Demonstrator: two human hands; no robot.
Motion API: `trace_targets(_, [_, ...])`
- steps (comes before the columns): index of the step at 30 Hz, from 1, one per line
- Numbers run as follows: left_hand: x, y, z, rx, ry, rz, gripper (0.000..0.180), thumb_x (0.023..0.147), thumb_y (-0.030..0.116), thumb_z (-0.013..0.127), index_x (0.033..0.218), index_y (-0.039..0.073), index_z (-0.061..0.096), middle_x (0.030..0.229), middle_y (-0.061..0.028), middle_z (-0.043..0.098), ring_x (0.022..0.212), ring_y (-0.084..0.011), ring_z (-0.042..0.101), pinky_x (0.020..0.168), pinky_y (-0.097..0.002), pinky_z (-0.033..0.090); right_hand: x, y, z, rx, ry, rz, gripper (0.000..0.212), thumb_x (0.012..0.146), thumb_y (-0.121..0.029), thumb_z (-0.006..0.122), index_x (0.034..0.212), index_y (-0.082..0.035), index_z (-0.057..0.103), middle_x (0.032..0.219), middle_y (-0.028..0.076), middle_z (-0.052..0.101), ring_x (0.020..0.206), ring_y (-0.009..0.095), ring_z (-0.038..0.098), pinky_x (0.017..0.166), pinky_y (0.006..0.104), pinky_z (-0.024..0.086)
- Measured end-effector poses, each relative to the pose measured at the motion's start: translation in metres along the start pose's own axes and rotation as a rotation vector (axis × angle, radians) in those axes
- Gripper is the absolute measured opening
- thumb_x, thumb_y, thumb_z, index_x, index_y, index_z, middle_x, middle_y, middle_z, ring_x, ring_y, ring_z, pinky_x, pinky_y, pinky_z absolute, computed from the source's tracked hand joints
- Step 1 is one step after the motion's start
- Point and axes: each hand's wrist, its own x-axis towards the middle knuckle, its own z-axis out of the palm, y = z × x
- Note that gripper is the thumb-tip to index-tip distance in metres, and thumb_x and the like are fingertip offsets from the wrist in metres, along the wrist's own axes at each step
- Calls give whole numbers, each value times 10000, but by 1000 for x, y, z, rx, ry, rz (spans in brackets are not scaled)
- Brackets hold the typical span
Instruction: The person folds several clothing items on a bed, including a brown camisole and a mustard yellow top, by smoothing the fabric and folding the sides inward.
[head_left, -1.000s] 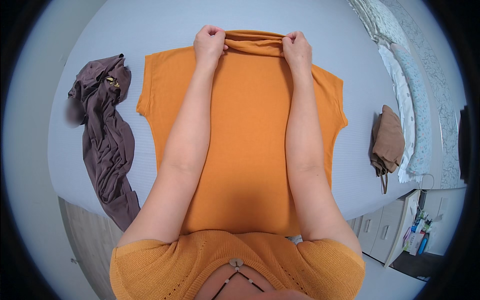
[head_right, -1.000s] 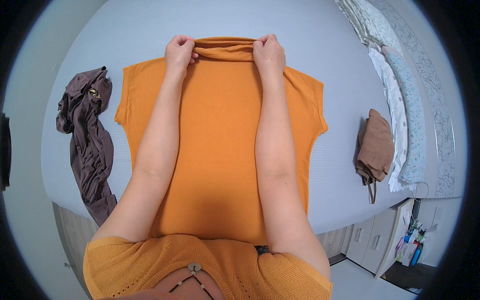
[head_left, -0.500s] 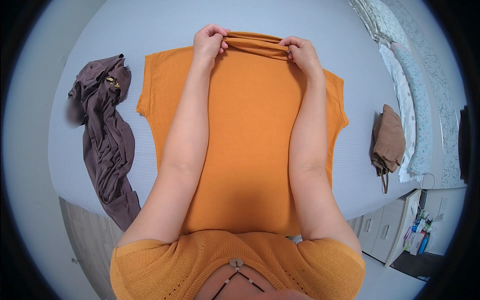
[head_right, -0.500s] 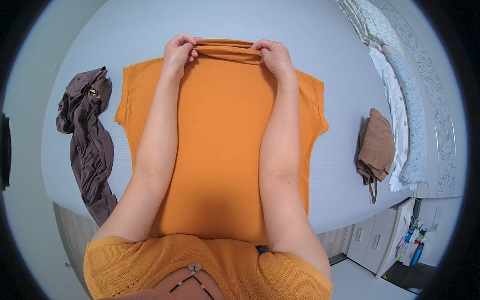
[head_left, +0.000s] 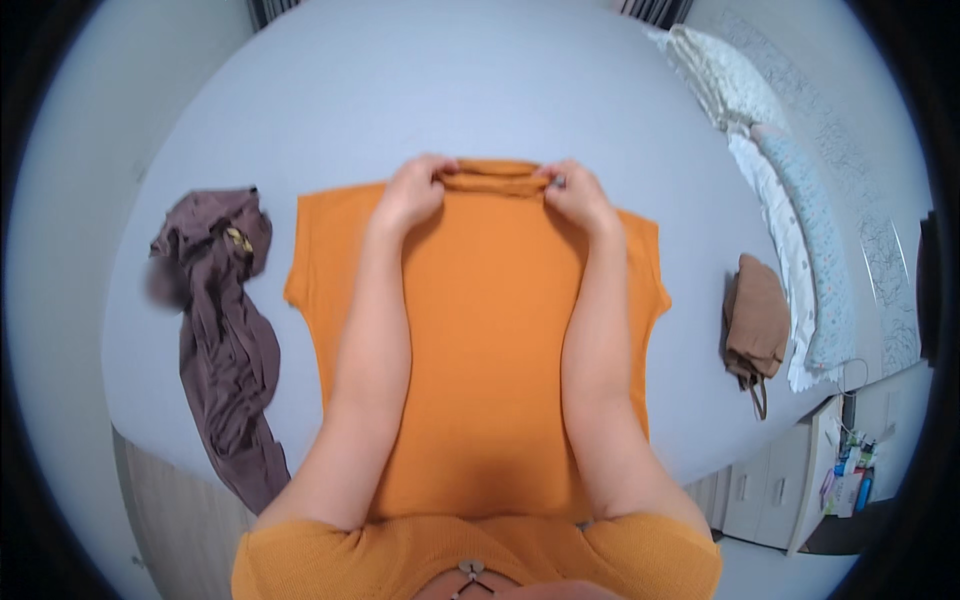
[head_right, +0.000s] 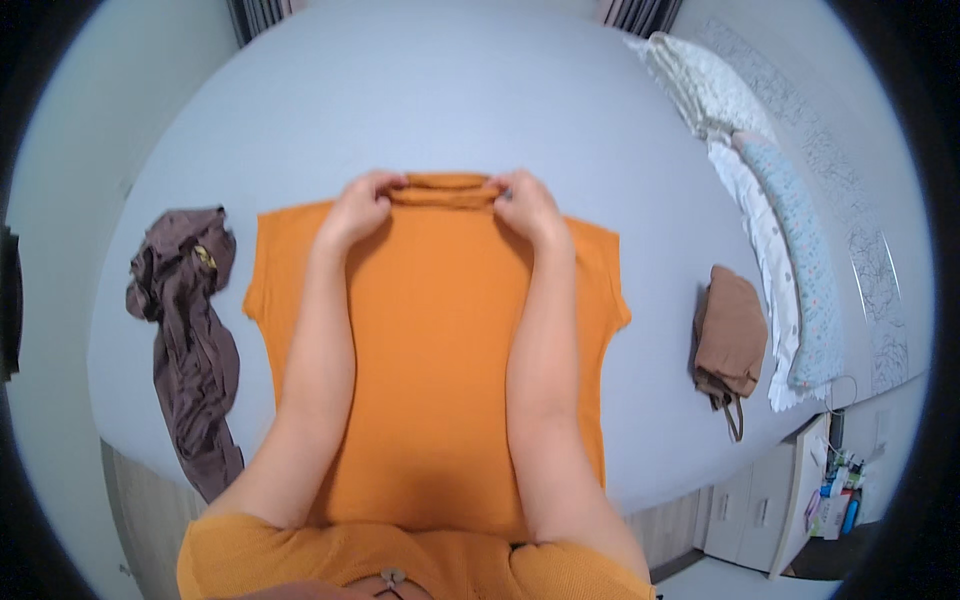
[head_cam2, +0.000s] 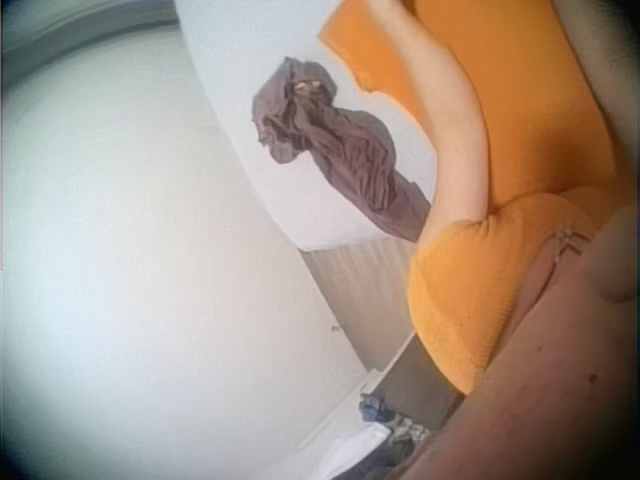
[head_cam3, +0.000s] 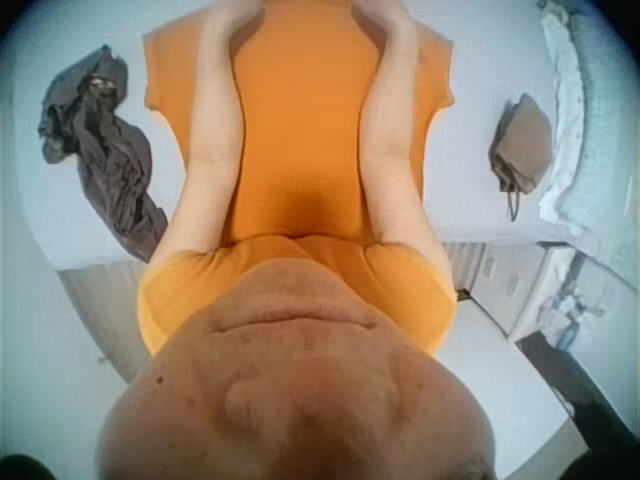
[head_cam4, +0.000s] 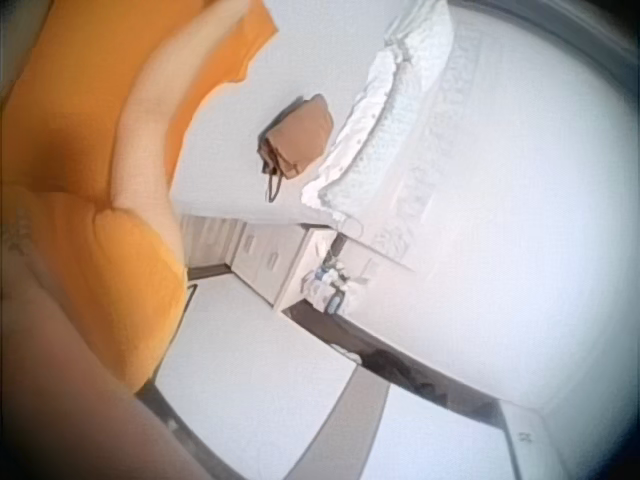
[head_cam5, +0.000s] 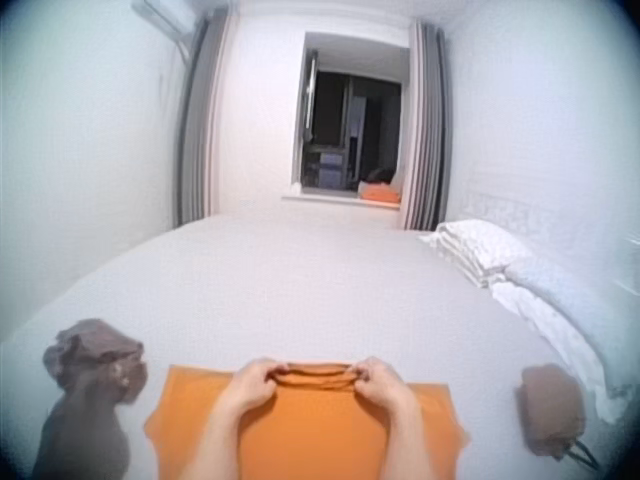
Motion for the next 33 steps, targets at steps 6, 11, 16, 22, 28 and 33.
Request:
trace_targets(6, [-2,32,-14,-16,-42,-250,203,817,9,575,1000,6,664,961,-126,675,863,-215,631,772,-330,504,-10,-14,-8,52,-6,74,263,778,-100,676,1039,-73,680,1015,94,647,906,214,619,822,341,502])
trace_targets(11, [-2,32,-15,7,20,-254,188,818,57,636,995,4,667,908,-116,675,797,-207,629,726,-331,511,-10,-12,-5,60,42,63,223,791,-99,680,1011,-63,685,968,82,646,849,192,611,779,327,502])
trace_targets(16, [-4,10,-5,58,57,-118,224,794,17,616,1014,-4,654,998,-142,645,911,-271,620,791,-365,503,-9,-10,-3,37,83,31,193,792,-111,682,976,-54,688,986,75,653,849,204,620,781,334,502])
trace_targets(22, [-1,4,-7,140,51,-122,218,765,-8,611,979,-7,649,1025,-156,622,928,-307,599,813,-383,495,-8,-3,-6,72,131,-21,174,782,-75,706,935,-2,669,899,47,609,730,140,569,667,294,500])
trace_targets(28, [-1,7,-8,32,73,-175,97,769,19,640,863,4,617,847,-113,626,760,-215,596,700,-336,499,-10,-10,-8,191,92,-13,123,787,-72,711,847,-5,629,854,43,596,679,113,570,511,260,464])
trace_targets(33, [3,7,-6,-125,131,-230,74,781,-2,608,826,20,554,782,-78,596,657,-153,546,610,-310,472,-11,-13,-10,210,95,23,146,785,-70,709,777,-33,569,728,44,591,620,96,561,472,246,433])
